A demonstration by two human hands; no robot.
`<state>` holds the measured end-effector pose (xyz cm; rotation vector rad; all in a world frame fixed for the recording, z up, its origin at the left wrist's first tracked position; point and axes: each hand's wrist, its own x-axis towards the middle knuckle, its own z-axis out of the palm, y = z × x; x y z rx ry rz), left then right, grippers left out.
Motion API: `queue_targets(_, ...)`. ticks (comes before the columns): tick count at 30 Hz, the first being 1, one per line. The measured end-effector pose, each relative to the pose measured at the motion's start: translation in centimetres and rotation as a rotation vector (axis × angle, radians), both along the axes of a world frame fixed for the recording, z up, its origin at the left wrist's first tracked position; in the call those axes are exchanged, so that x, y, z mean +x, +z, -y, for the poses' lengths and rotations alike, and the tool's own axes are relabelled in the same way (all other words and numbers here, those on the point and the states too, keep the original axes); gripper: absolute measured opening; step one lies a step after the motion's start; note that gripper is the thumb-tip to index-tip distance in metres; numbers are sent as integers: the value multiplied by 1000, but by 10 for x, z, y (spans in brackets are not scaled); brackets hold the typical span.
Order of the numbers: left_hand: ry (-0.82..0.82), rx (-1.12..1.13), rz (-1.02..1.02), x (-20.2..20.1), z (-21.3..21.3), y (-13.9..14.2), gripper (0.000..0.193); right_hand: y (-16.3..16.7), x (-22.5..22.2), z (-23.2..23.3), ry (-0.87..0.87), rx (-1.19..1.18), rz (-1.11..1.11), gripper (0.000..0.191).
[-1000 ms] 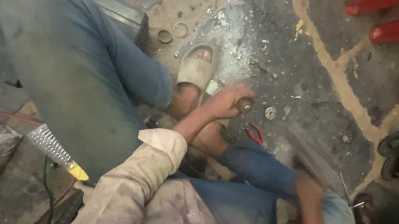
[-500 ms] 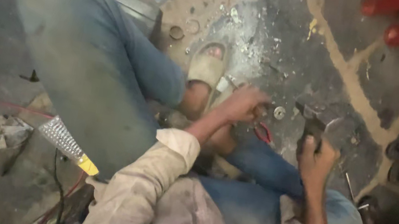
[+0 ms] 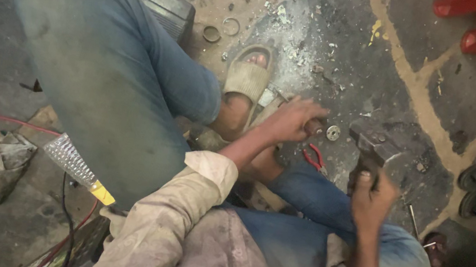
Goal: The person sits cross-legged on the floor and hammers small metal discs flat, holding each piece against a metal rod with one hand while striking with a hammer, occasionally repositioning pieces with pliers and picking up new discs from the floor to shape.
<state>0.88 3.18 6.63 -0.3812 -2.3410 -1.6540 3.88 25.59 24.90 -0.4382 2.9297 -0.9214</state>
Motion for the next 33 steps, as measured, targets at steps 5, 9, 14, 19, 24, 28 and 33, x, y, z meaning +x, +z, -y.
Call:
queue_targets(5, -78, -33, 134, 1, 3, 7, 61, -7, 5, 0, -65, -28, 82, 39)
queue_targets(9, -36, -28, 32, 3, 8, 16, 62, -10, 4, 1, 57, 69, -66, 39)
queue_targets(14, -105, -17, 158, 4, 12, 19, 62, -5, 5, 15, -17, -81, 102, 42)
queue_targets(19, -41, 17, 56, 4, 7, 8, 66, -5, 11, 14, -55, -111, 157, 41)
queue_targets(24, -47, -15, 52, 0, 2, -7, 63, -33, 5, -15, 25, 87, 24, 38)
queue_targets(28, -92, 29, 38, -4, 1, -18, 61, -14, 11, -44, -16, 349, -142, 38)
queue_targets(33, -64, 157, -36, 1, 2, -30, 67, 20, 20, -36, -14, 370, -35, 43)
